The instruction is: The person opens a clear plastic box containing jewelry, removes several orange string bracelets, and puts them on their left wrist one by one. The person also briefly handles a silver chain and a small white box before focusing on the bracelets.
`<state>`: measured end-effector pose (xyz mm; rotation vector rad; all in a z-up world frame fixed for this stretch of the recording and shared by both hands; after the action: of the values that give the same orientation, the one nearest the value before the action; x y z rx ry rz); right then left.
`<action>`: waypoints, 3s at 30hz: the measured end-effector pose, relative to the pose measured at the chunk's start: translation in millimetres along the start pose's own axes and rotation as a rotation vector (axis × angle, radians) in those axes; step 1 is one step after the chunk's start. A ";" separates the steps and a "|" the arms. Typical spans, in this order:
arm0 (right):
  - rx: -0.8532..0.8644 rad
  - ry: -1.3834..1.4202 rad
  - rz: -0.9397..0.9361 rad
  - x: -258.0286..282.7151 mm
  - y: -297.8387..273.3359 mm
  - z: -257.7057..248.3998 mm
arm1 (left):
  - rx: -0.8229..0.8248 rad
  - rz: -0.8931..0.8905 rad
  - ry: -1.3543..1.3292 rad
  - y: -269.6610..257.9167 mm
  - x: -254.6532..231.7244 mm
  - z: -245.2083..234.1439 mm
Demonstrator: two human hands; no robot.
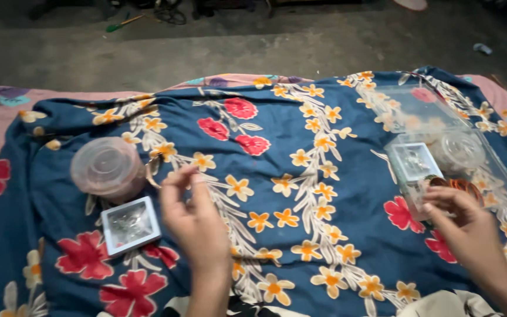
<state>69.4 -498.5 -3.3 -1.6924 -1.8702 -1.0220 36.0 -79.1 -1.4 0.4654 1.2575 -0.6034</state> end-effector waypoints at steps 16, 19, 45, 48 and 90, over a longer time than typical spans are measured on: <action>-0.211 -0.438 -0.097 -88.5 71.9 -24.3 | 0.580 -0.120 0.288 -101.9 85.9 141.6; -0.111 -0.345 0.133 -100.8 88.4 -18.5 | 0.568 -0.089 0.235 -108.4 89.1 152.4; -0.431 -0.036 -0.144 -79.6 110.6 -44.8 | 0.612 -0.172 0.219 -119.6 83.2 151.6; -0.524 0.114 -0.266 -26.1 98.5 -52.2 | 0.609 -0.089 0.218 -123.0 50.1 138.4; 0.228 1.108 0.739 219.7 -86.9 441.8 | -0.130 0.103 0.706 -80.2 -71.3 -196.1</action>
<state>20.6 -21.6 -148.6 -1.1020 -0.5538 -1.0170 -173.8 -4.5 18.4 0.6589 1.9139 -0.2633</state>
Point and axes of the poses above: each hand's wrist, its own y-axis towards the middle knuckle, its own z-axis out of the palm, x = y × z, the point moved 1 cm from there along y, towards the middle knuckle, and after that the axes turned 5 degrees about -z, right-handed, at the moved point
